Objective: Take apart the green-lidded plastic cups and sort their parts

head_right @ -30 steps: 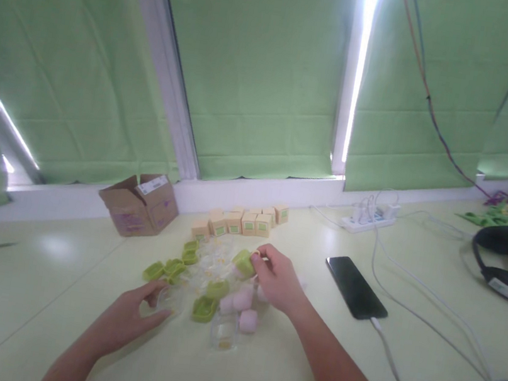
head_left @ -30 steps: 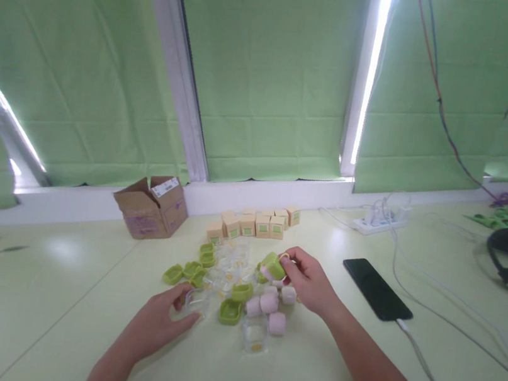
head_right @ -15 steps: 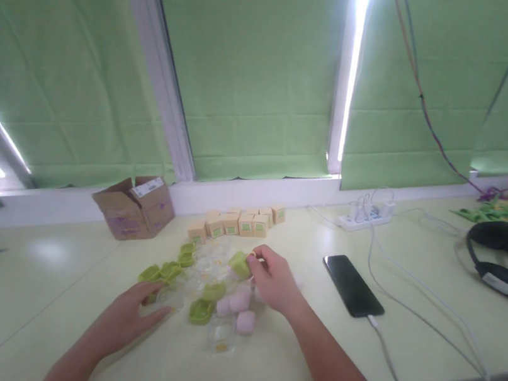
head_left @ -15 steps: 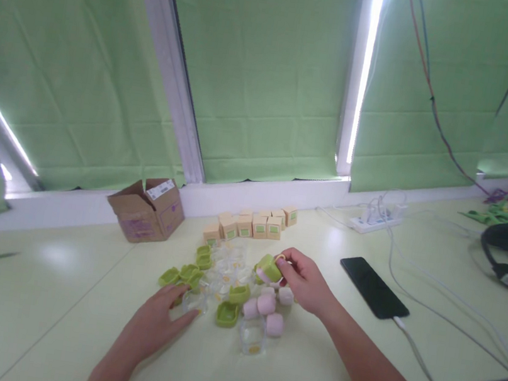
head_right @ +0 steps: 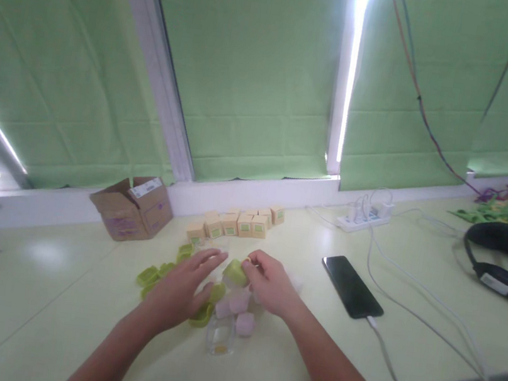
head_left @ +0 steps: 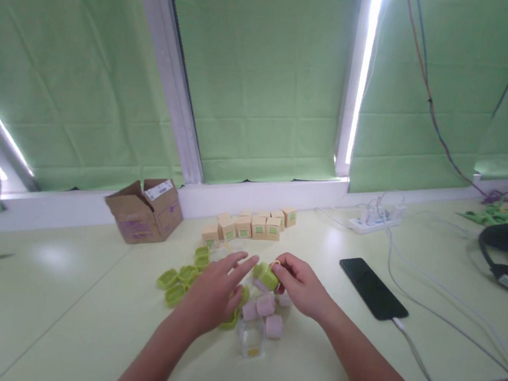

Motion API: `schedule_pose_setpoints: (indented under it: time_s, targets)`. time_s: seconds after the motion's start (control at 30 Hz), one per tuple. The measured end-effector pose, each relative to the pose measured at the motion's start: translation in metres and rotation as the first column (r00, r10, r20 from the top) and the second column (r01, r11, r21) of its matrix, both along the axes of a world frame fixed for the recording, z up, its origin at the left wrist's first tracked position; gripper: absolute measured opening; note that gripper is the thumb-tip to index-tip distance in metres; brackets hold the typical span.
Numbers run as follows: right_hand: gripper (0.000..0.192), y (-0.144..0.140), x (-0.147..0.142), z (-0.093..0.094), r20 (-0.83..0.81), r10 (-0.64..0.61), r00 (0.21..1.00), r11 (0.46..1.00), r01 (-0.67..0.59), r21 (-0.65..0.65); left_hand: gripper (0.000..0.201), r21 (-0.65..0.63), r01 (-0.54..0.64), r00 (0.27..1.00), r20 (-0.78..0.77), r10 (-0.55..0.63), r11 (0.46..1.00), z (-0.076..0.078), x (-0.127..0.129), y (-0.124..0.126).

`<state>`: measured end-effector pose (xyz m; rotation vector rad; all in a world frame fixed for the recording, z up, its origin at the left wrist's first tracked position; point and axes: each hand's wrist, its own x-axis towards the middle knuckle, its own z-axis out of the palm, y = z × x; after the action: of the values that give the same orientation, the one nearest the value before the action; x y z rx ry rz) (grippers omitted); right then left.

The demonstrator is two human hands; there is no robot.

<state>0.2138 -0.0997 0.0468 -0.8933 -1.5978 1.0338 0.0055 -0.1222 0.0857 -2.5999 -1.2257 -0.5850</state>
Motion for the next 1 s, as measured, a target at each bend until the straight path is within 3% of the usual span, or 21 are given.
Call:
schedule_pose_setpoints:
  time_s: [0.23,0.37,0.53,0.8,1.0]
  targets:
    - [0.019,-0.003,-0.001,-0.002,-0.073,0.164,0.984,0.968,-0.174,-0.181,0.068,-0.067,0.278,0.961,0.012,-0.278,0.958,-0.023,0.018,0.003]
    - [0.019,-0.003,0.0,-0.006,0.03,0.213,0.977,0.956,-0.202,-0.211,0.064,-0.087,0.319,0.945,0.108,-0.31,0.944,-0.032,0.014,0.001]
    - [0.024,-0.006,-0.002,-0.003,0.151,0.174,0.973,0.983,-0.162,-0.089,0.064,-0.064,0.341,0.915,0.249,-0.316,0.938,-0.038,0.013,-0.003]
    - [0.022,-0.004,-0.005,-0.003,0.131,0.049,0.99,0.997,-0.056,0.052,0.054,-0.057,0.24,0.897,0.395,-0.198,0.969,-0.042,0.01,-0.004]
    - [0.015,-0.009,-0.005,-0.002,0.113,-0.092,0.989,0.957,0.057,0.284,0.043,-0.029,0.166,0.892,0.43,-0.138,0.986,-0.037,0.014,-0.003]
